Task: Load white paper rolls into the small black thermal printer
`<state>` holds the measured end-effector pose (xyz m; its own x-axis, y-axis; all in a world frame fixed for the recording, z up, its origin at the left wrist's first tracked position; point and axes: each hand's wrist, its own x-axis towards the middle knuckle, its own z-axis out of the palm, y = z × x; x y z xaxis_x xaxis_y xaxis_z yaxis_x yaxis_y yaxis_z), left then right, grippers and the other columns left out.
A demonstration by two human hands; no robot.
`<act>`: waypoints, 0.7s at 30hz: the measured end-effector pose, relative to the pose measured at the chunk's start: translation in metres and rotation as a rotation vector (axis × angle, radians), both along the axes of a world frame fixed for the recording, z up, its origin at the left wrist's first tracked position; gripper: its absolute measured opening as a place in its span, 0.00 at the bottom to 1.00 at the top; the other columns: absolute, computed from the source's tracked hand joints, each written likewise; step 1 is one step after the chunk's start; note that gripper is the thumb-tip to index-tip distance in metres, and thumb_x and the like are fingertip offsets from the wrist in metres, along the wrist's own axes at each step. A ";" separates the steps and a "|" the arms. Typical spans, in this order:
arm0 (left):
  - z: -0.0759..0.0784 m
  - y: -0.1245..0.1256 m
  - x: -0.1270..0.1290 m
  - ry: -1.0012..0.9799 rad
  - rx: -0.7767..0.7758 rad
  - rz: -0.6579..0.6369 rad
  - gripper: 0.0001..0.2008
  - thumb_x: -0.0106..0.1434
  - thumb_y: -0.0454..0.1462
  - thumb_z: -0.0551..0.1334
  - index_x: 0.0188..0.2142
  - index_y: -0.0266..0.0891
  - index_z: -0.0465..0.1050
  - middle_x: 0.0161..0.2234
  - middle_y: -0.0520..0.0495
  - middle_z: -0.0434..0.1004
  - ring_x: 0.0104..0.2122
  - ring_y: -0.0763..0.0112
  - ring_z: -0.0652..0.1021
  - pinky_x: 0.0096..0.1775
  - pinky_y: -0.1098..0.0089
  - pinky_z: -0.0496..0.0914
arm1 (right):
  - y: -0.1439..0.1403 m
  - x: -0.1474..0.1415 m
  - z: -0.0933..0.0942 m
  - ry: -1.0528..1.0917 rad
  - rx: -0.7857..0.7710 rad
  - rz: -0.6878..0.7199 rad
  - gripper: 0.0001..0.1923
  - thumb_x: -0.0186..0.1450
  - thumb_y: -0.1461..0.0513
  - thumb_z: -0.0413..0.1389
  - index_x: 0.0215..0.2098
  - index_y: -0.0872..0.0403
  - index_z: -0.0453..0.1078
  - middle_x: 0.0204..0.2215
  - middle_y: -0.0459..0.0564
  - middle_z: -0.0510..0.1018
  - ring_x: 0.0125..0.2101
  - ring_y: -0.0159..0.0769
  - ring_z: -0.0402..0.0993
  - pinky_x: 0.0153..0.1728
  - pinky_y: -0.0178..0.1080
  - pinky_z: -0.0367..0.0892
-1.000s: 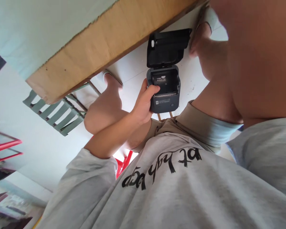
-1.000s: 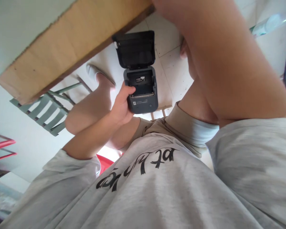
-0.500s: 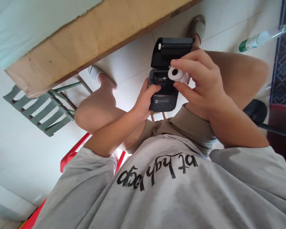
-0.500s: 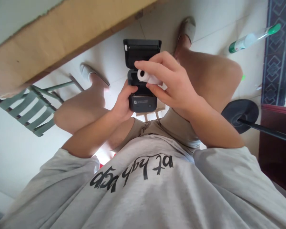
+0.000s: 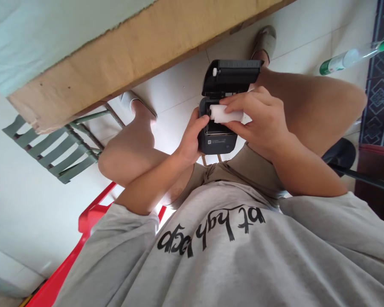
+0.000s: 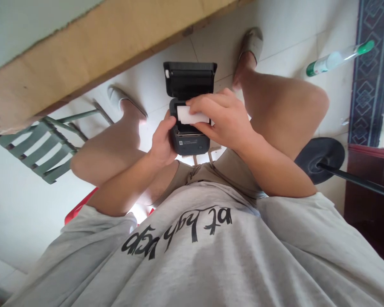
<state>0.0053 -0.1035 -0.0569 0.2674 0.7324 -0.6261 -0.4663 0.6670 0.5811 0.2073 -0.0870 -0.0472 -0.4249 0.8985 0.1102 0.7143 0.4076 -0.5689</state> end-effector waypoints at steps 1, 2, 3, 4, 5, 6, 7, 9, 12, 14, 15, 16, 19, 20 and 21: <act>-0.001 0.000 -0.001 0.003 0.022 0.001 0.20 0.67 0.51 0.71 0.50 0.45 0.71 0.43 0.50 0.81 0.53 0.58 0.84 0.53 0.62 0.79 | 0.000 -0.001 -0.001 -0.005 0.006 0.005 0.10 0.76 0.56 0.57 0.53 0.46 0.75 0.56 0.48 0.84 0.55 0.43 0.82 0.56 0.51 0.76; -0.002 0.000 -0.003 0.003 0.048 0.000 0.20 0.66 0.51 0.72 0.50 0.45 0.72 0.43 0.50 0.81 0.53 0.58 0.84 0.53 0.62 0.79 | 0.000 -0.003 -0.002 -0.007 0.010 0.012 0.10 0.76 0.56 0.56 0.53 0.46 0.75 0.56 0.48 0.84 0.55 0.43 0.82 0.57 0.51 0.75; -0.003 0.000 -0.004 0.003 0.073 -0.002 0.21 0.65 0.51 0.72 0.50 0.46 0.72 0.43 0.50 0.81 0.53 0.58 0.84 0.53 0.63 0.79 | 0.001 -0.004 -0.003 -0.005 0.012 0.023 0.09 0.77 0.56 0.56 0.51 0.46 0.76 0.55 0.48 0.85 0.55 0.42 0.82 0.58 0.51 0.75; -0.004 0.000 -0.005 0.003 0.094 -0.004 0.21 0.64 0.52 0.73 0.49 0.46 0.72 0.44 0.50 0.82 0.54 0.58 0.84 0.53 0.63 0.79 | 0.002 -0.005 -0.004 -0.003 0.011 0.039 0.09 0.77 0.56 0.55 0.50 0.47 0.76 0.53 0.48 0.85 0.55 0.42 0.82 0.59 0.51 0.74; -0.006 0.000 -0.006 0.001 0.110 -0.005 0.22 0.63 0.52 0.73 0.49 0.46 0.73 0.44 0.50 0.82 0.54 0.58 0.84 0.53 0.63 0.79 | 0.002 -0.006 -0.005 0.003 0.010 0.055 0.10 0.78 0.56 0.53 0.48 0.47 0.77 0.51 0.48 0.85 0.54 0.41 0.81 0.59 0.51 0.74; -0.007 0.000 -0.007 -0.001 0.122 -0.006 0.22 0.63 0.53 0.73 0.49 0.46 0.73 0.44 0.50 0.82 0.54 0.58 0.84 0.53 0.63 0.79 | 0.003 -0.007 -0.007 0.011 0.009 0.068 0.11 0.78 0.56 0.53 0.46 0.47 0.77 0.49 0.48 0.85 0.54 0.41 0.81 0.59 0.51 0.73; -0.008 0.000 -0.007 -0.003 0.130 -0.007 0.22 0.63 0.53 0.73 0.49 0.46 0.74 0.43 0.50 0.83 0.54 0.58 0.84 0.53 0.63 0.79 | 0.004 -0.007 -0.008 0.024 0.008 0.072 0.12 0.78 0.55 0.52 0.45 0.47 0.77 0.46 0.48 0.85 0.53 0.41 0.80 0.59 0.51 0.73; -0.009 0.000 -0.008 -0.002 0.130 -0.003 0.22 0.62 0.53 0.74 0.48 0.46 0.74 0.43 0.50 0.83 0.53 0.58 0.84 0.53 0.63 0.79 | 0.003 -0.007 -0.010 0.067 0.011 0.056 0.12 0.78 0.55 0.53 0.43 0.47 0.77 0.43 0.48 0.85 0.52 0.42 0.79 0.59 0.52 0.72; -0.008 0.001 -0.007 0.032 0.098 0.001 0.23 0.62 0.53 0.74 0.49 0.47 0.74 0.44 0.50 0.84 0.54 0.58 0.84 0.53 0.63 0.79 | -0.001 -0.007 -0.012 0.148 0.062 0.049 0.09 0.75 0.52 0.58 0.41 0.46 0.78 0.39 0.47 0.85 0.50 0.43 0.79 0.56 0.53 0.71; -0.006 0.002 -0.006 0.063 0.079 -0.004 0.23 0.61 0.52 0.75 0.49 0.47 0.74 0.45 0.50 0.84 0.55 0.57 0.83 0.54 0.63 0.78 | -0.006 -0.009 -0.013 0.209 0.145 0.084 0.08 0.74 0.53 0.59 0.41 0.44 0.78 0.38 0.44 0.84 0.46 0.40 0.79 0.52 0.51 0.70; -0.006 0.003 -0.006 0.072 0.077 -0.010 0.24 0.60 0.51 0.76 0.49 0.47 0.73 0.45 0.49 0.83 0.55 0.57 0.83 0.54 0.63 0.78 | -0.007 -0.010 -0.013 0.236 0.188 0.108 0.06 0.74 0.54 0.59 0.41 0.44 0.78 0.37 0.42 0.84 0.45 0.39 0.79 0.51 0.49 0.70; -0.005 0.004 -0.006 0.077 0.079 -0.018 0.25 0.58 0.50 0.77 0.50 0.47 0.73 0.45 0.49 0.83 0.54 0.57 0.83 0.53 0.63 0.78 | -0.009 -0.011 -0.013 0.256 0.225 0.129 0.06 0.74 0.54 0.59 0.41 0.43 0.77 0.37 0.40 0.84 0.43 0.37 0.78 0.49 0.48 0.69; -0.006 0.004 -0.007 0.079 0.095 -0.047 0.32 0.51 0.46 0.81 0.51 0.47 0.71 0.44 0.50 0.81 0.51 0.58 0.83 0.52 0.62 0.77 | -0.010 -0.010 -0.011 0.266 0.221 0.153 0.12 0.74 0.48 0.59 0.39 0.44 0.77 0.35 0.41 0.84 0.42 0.37 0.78 0.48 0.48 0.68; -0.006 0.004 -0.008 0.079 0.099 -0.058 0.34 0.50 0.46 0.82 0.52 0.47 0.71 0.45 0.50 0.81 0.51 0.58 0.82 0.52 0.62 0.77 | -0.009 -0.008 -0.009 0.276 0.181 0.131 0.17 0.74 0.44 0.57 0.37 0.46 0.76 0.34 0.44 0.82 0.42 0.39 0.77 0.48 0.50 0.69; -0.007 0.004 -0.009 0.080 0.102 -0.068 0.36 0.49 0.46 0.83 0.53 0.47 0.71 0.47 0.49 0.81 0.52 0.57 0.82 0.53 0.61 0.76 | -0.008 -0.006 -0.008 0.308 0.143 0.068 0.22 0.74 0.41 0.54 0.35 0.47 0.74 0.32 0.47 0.81 0.40 0.40 0.76 0.48 0.51 0.70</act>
<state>-0.0034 -0.0993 -0.0638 0.2709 0.7751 -0.5708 -0.3710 0.6312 0.6811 0.2015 -0.0953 -0.0551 -0.4105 0.8354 0.3655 0.4867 0.5397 -0.6870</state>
